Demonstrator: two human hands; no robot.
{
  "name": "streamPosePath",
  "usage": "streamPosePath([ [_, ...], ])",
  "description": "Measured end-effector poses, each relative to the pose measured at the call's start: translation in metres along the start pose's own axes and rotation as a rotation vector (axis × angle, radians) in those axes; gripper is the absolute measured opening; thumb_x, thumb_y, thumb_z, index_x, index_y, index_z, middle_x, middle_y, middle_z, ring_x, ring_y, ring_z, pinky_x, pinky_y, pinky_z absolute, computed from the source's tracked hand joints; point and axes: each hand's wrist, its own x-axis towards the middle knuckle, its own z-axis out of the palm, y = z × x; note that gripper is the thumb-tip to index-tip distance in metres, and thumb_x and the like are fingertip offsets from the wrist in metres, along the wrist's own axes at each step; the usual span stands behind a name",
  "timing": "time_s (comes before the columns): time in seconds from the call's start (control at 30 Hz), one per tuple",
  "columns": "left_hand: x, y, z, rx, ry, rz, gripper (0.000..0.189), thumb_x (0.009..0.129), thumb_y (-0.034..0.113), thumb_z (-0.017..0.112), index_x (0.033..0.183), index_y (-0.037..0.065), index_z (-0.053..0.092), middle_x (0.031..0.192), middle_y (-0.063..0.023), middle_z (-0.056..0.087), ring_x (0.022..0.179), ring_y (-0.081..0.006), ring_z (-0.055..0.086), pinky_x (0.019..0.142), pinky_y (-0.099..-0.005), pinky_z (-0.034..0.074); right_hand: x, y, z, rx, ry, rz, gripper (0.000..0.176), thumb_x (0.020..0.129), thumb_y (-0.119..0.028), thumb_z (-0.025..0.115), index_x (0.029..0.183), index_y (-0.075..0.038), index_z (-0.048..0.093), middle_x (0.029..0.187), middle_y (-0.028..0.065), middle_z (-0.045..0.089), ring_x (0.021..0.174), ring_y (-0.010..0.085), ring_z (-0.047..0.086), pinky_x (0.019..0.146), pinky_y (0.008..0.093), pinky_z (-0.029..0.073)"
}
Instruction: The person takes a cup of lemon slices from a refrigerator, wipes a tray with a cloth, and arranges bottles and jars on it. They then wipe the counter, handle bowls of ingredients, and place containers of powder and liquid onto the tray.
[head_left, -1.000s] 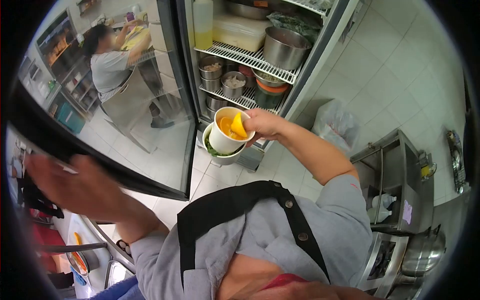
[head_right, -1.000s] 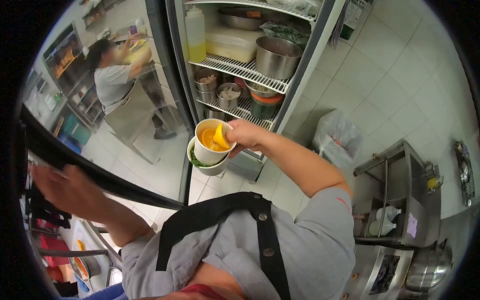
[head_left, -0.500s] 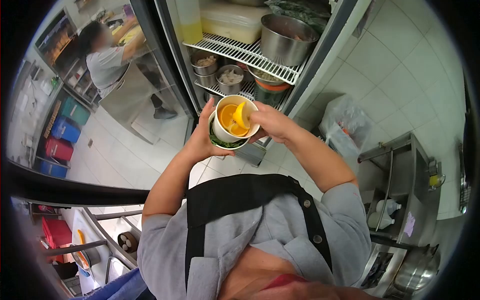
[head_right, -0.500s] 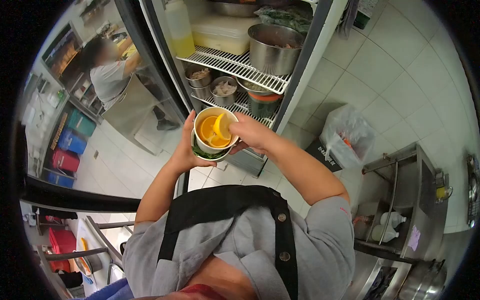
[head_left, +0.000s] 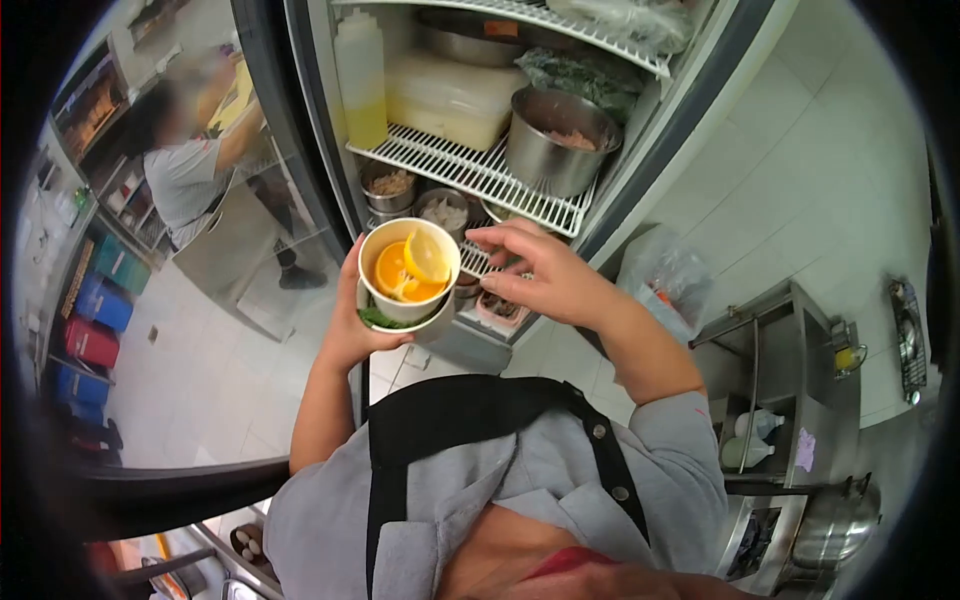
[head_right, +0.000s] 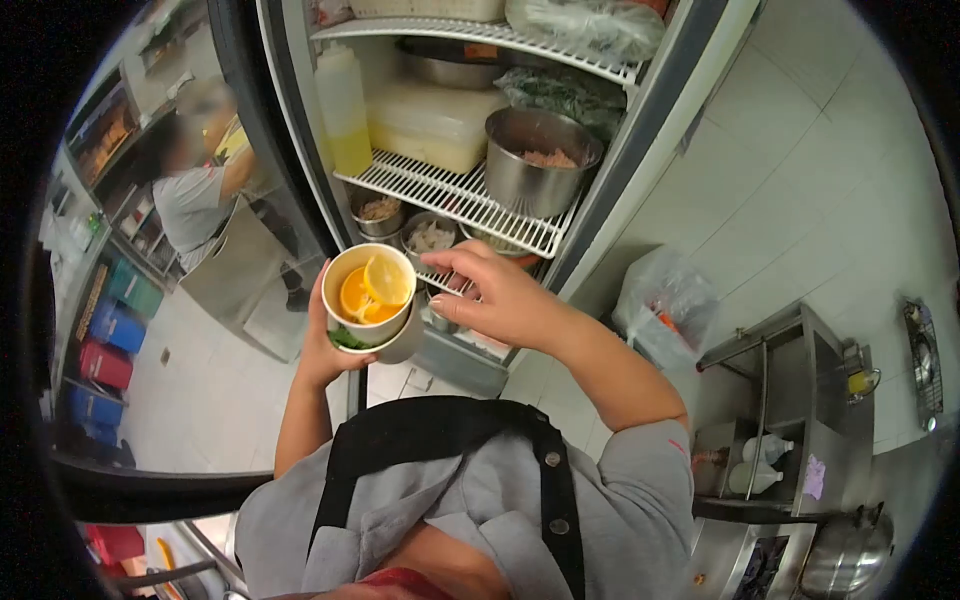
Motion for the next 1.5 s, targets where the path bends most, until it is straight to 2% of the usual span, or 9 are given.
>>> streamPosePath([
  [0.07,0.002,0.008,-0.011,0.023,-0.006,-0.013,0.128,0.049,0.031,0.091,0.146,0.004,0.011,0.143,-0.0132,0.032,0.132,-0.0251,0.034,0.109,-0.0383,0.027,0.007,-0.017,-0.021,-0.295,0.02,-0.132,0.046,0.086,-0.013,0.062,0.13,-0.006,0.048,0.108,0.0078,0.047,0.096,0.0152,0.052,0.082,0.0293,0.049],
  [0.33,0.067,0.022,-0.01,0.092,0.02,0.008,0.113,0.054,0.024,0.088,0.143,0.003,0.022,0.137,-0.0135,0.041,0.128,-0.0243,0.039,0.106,-0.0371,0.031,0.044,-0.039,0.002,-0.258,0.007,-0.141,0.069,0.078,-0.026,0.071,0.137,-0.01,0.041,0.132,0.0144,0.039,0.125,0.03,0.039,0.103,0.0401,0.035],
  [0.6,0.143,0.03,0.008,0.167,0.016,0.205,0.12,0.056,0.023,0.088,0.146,0.004,0.011,0.137,-0.0181,0.039,0.127,-0.028,0.04,0.105,-0.0379,0.033,0.092,-0.015,0.002,-0.686,0.439,-0.371,0.05,0.082,-0.018,0.064,0.128,-0.008,0.048,0.127,0.0182,0.046,0.104,0.0385,0.05,0.091,0.0436,0.043],
  [0.73,0.158,0.023,0.006,0.284,-0.019,0.264,0.122,0.054,0.023,0.089,0.146,0.005,0.01,0.136,-0.0203,0.04,0.126,-0.0294,0.041,0.105,-0.0379,0.034,0.09,-0.026,-0.007,-0.699,0.478,-0.31,0.049,0.083,-0.021,0.063,0.127,-0.008,0.049,0.124,0.0158,0.049,0.104,0.0392,0.053,0.088,0.0429,0.046],
  [0.83,0.161,0.016,0.008,0.061,-0.065,0.165,0.121,0.053,0.022,0.088,0.146,0.006,0.013,0.133,-0.0192,0.043,0.124,-0.0279,0.043,0.104,-0.0381,0.035,0.08,-0.043,-0.023,-0.675,0.483,-0.112,0.046,0.084,-0.025,0.062,0.126,-0.008,0.05,0.12,0.0146,0.052,0.104,0.0361,0.056,0.086,0.0417,0.048],
  [1.03,0.169,0.025,0.0,0.112,-0.069,0.135,0.111,0.051,0.037,0.087,0.14,0.002,0.03,0.133,-0.0144,0.046,0.125,-0.0257,0.043,0.106,-0.0383,0.03,0.083,-0.091,-0.111,-1.347,0.678,-0.183,0.041,0.084,-0.027,0.061,0.12,-0.01,0.054,0.108,0.0119,0.059,0.1,0.0299,0.057,0.081,0.0391,0.051],
  [1.13,0.175,0.031,-0.005,0.023,-0.12,0.178,0.107,0.054,0.025,0.088,0.141,0.004,0.027,0.133,-0.0149,0.045,0.124,-0.0252,0.044,0.103,-0.0372,0.035,0.112,-0.098,-0.158,-1.578,0.731,-0.049,0.043,0.082,-0.025,0.063,0.121,-0.01,0.054,0.11,0.0112,0.059,0.102,0.0315,0.057,0.081,0.0401,0.051],
  [1.33,0.178,0.048,-0.01,-0.029,-0.102,0.19,0.109,0.055,0.03,0.088,0.141,0.004,0.027,0.132,-0.0139,0.046,0.123,-0.0247,0.045,0.103,-0.0371,0.035,0.135,-0.06,-0.184,-1.595,0.537,0.352,0.045,0.081,-0.015,0.06,0.125,-0.01,0.051,0.113,0.0152,0.056,0.105,0.0376,0.053,0.084,0.0431,0.049],
  [1.5,0.178,0.058,-0.012,-0.083,-0.073,0.199,0.107,0.055,0.03,0.088,0.14,0.004,0.028,0.131,-0.0137,0.046,0.122,-0.0252,0.045,0.102,-0.0372,0.036,0.126,-0.057,-0.175,-1.628,0.603,0.187,0.032,0.079,-0.004,0.055,0.111,-0.003,0.055,0.102,0.0167,0.057,0.094,0.034,0.058,0.076,0.0432,0.052],
])
